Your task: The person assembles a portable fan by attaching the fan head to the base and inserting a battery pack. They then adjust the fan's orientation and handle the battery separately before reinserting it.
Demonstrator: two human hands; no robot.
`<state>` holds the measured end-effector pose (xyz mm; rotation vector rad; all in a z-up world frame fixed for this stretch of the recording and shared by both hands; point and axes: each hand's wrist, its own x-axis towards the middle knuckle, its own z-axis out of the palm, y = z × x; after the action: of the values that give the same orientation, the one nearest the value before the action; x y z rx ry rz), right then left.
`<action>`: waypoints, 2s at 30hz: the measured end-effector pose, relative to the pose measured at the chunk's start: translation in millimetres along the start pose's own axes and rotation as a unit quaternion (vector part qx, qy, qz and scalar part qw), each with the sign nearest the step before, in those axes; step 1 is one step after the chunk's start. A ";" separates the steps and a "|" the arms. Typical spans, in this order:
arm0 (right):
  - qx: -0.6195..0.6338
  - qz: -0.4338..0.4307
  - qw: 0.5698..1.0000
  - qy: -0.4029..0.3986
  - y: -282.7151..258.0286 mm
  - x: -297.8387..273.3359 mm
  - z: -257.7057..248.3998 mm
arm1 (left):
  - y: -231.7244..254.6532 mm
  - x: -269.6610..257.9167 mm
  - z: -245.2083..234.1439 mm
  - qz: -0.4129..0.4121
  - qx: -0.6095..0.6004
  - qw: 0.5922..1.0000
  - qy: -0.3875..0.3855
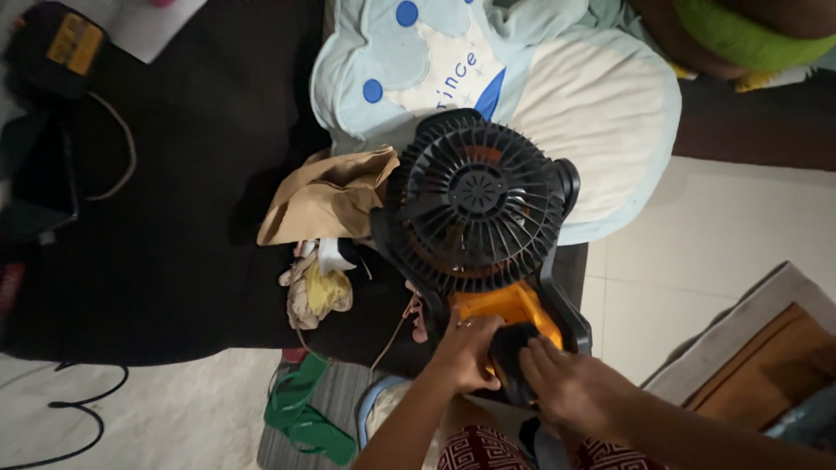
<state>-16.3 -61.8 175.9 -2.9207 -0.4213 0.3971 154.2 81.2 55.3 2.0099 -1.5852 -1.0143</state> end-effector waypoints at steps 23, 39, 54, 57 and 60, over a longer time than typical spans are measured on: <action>0.660 0.446 0.604 -0.007 62.9 0.1 -84.5 | 57.2 -63.3 -90.8 -0.191 -0.557 0.809 -0.001; 0.780 0.361 0.511 0.024 50.0 55.5 -134.1 | 79.2 -24.0 -127.3 -0.157 -0.775 0.554 0.260; 0.791 0.307 0.529 0.013 57.0 88.7 -173.4 | 102.1 -47.4 -196.5 -0.253 -0.719 0.596 0.252; 0.793 0.309 0.525 0.012 57.5 98.1 -177.9 | 94.9 -47.3 -204.7 -0.244 -0.730 0.588 0.248; 0.789 0.322 0.523 0.009 59.9 106.0 -181.2 | 90.0 -50.4 -205.2 -0.141 -0.759 0.573 0.274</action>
<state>148.2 -109.3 311.3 -1.0699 0.7515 0.4293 239.9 76.0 268.3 0.9653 0.2280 -1.0165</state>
